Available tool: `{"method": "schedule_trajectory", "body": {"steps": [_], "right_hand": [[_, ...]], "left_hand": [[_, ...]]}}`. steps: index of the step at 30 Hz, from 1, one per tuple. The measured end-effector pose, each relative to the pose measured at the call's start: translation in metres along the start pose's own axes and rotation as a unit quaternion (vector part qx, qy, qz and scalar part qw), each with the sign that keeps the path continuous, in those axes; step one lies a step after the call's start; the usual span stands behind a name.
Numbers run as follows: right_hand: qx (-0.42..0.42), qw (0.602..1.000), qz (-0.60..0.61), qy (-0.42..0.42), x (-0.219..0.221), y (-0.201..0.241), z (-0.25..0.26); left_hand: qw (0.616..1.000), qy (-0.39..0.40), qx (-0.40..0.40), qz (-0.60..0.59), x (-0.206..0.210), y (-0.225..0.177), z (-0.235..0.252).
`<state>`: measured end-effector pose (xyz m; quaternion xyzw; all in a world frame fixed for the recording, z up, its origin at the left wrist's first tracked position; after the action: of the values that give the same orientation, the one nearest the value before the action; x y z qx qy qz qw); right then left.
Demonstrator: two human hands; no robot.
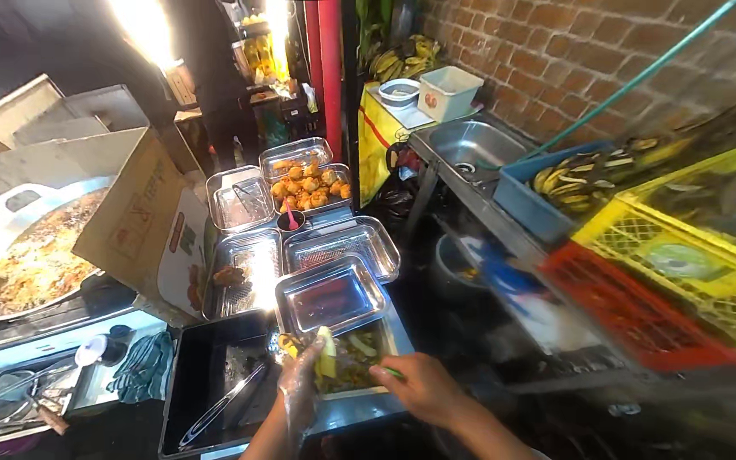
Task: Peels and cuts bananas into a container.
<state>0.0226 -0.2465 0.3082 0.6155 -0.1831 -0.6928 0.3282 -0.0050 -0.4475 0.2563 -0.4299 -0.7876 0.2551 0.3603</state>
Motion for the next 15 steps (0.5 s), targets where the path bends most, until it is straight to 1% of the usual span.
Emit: {"method": "schedule_trajectory", "body": {"steps": [3,6,9,12,15], "right_hand": [[-0.01,1.0,0.013,0.025,0.0,-0.001,0.003],[-0.009,0.999,-0.015,0.04,0.003,-0.006,0.005],[-0.018,0.997,-0.053,0.046,0.005,-0.008,0.009],[-0.015,0.994,-0.076,0.071,0.007,-0.009,0.011],[-0.007,0.99,-0.109,0.085,-0.001,-0.012,0.015]], "left_hand": [[0.999,0.005,-0.024,-0.038,0.011,0.005,-0.006],[0.998,0.0,-0.04,-0.052,0.02,0.007,-0.014],[0.998,-0.012,-0.04,-0.054,0.024,0.006,-0.019],[0.999,-0.023,-0.025,-0.037,0.019,0.007,-0.016],[0.999,-0.036,-0.016,-0.024,0.014,0.008,-0.009]]}}
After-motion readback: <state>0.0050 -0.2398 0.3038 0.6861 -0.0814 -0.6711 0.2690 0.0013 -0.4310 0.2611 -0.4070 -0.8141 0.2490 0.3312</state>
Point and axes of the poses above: each hand's wrist, its own z-axis towards the middle knuckle, its own x-axis out of the palm, y = z × x, the point moved 10 cm from there along z, towards the middle knuckle, and after that the axes turned 15 degrees about -y, right-handed, at the moved point
